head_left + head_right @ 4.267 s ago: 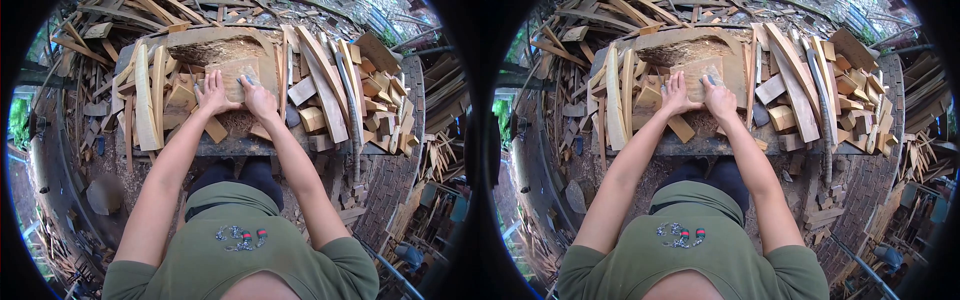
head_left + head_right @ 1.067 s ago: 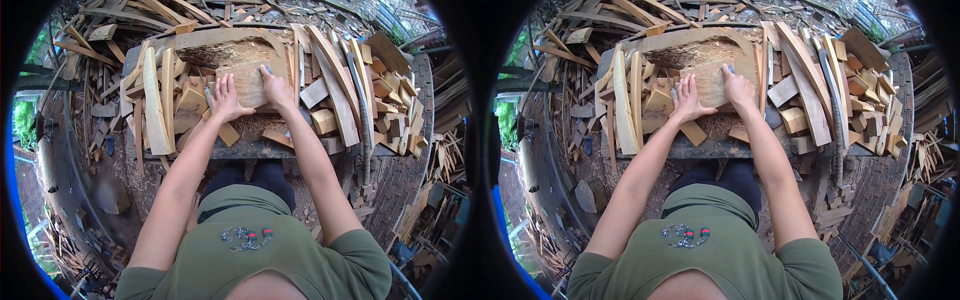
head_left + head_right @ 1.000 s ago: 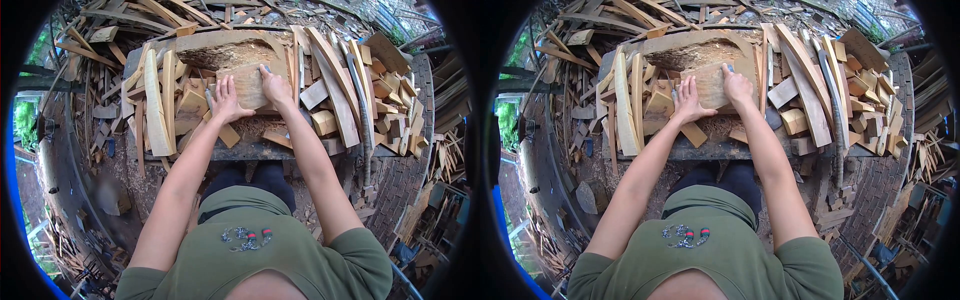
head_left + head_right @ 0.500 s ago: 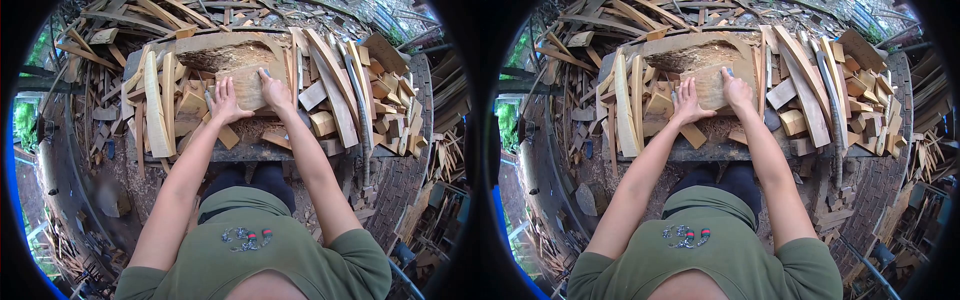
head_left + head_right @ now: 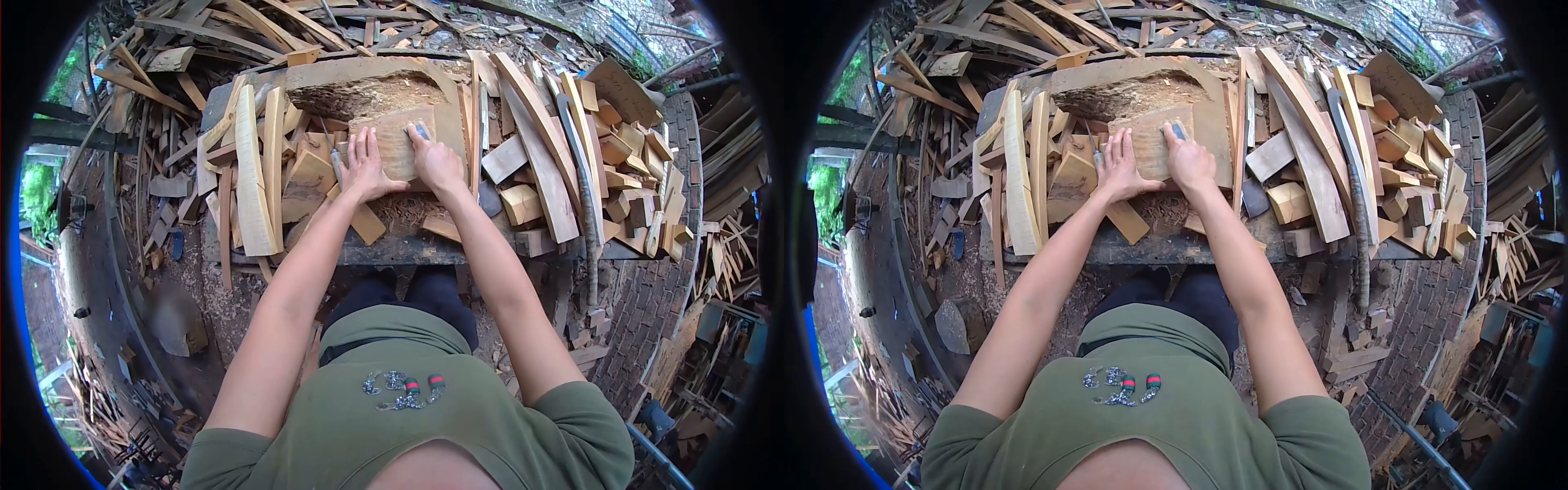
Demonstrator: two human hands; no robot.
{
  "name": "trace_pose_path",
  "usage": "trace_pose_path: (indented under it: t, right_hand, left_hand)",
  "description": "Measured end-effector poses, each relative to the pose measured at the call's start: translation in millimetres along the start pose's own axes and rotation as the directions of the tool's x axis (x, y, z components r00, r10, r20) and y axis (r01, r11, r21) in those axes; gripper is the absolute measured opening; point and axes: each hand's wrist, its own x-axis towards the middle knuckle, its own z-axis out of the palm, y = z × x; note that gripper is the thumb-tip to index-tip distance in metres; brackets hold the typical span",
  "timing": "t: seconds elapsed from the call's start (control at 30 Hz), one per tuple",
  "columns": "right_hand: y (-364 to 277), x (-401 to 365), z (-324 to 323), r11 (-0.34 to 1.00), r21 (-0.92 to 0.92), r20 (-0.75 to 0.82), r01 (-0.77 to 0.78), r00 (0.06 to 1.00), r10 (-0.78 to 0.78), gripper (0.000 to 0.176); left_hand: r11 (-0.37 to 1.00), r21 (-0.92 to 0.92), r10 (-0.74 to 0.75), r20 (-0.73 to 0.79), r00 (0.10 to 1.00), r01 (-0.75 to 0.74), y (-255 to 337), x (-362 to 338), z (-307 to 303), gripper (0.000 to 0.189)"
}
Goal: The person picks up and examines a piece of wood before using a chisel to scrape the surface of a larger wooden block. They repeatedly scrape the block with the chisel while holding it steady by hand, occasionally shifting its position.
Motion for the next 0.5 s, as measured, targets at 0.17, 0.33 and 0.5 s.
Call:
trace_pose_path:
  t: [0.17,0.33,0.5]
  right_hand:
    - [-4,-41,-7,0.998,0.065,0.082,-0.010,0.997,0.005,0.044]
    - [-10,-20,-6,1.000,-0.014,0.077,0.005,0.997,-0.004,0.045]
    - [-10,25,4,1.000,0.025,0.088,-0.018,0.996,0.015,0.045]
  left_hand:
    - [1.000,0.025,-0.003,0.009,1.000,0.002,1,0,0,0.140]
    - [0.999,0.027,-0.018,0.030,0.999,0.017,1,1,3,0.141]
    - [0.999,0.036,0.009,-0.008,1.000,-0.009,-8,7,5,0.145]
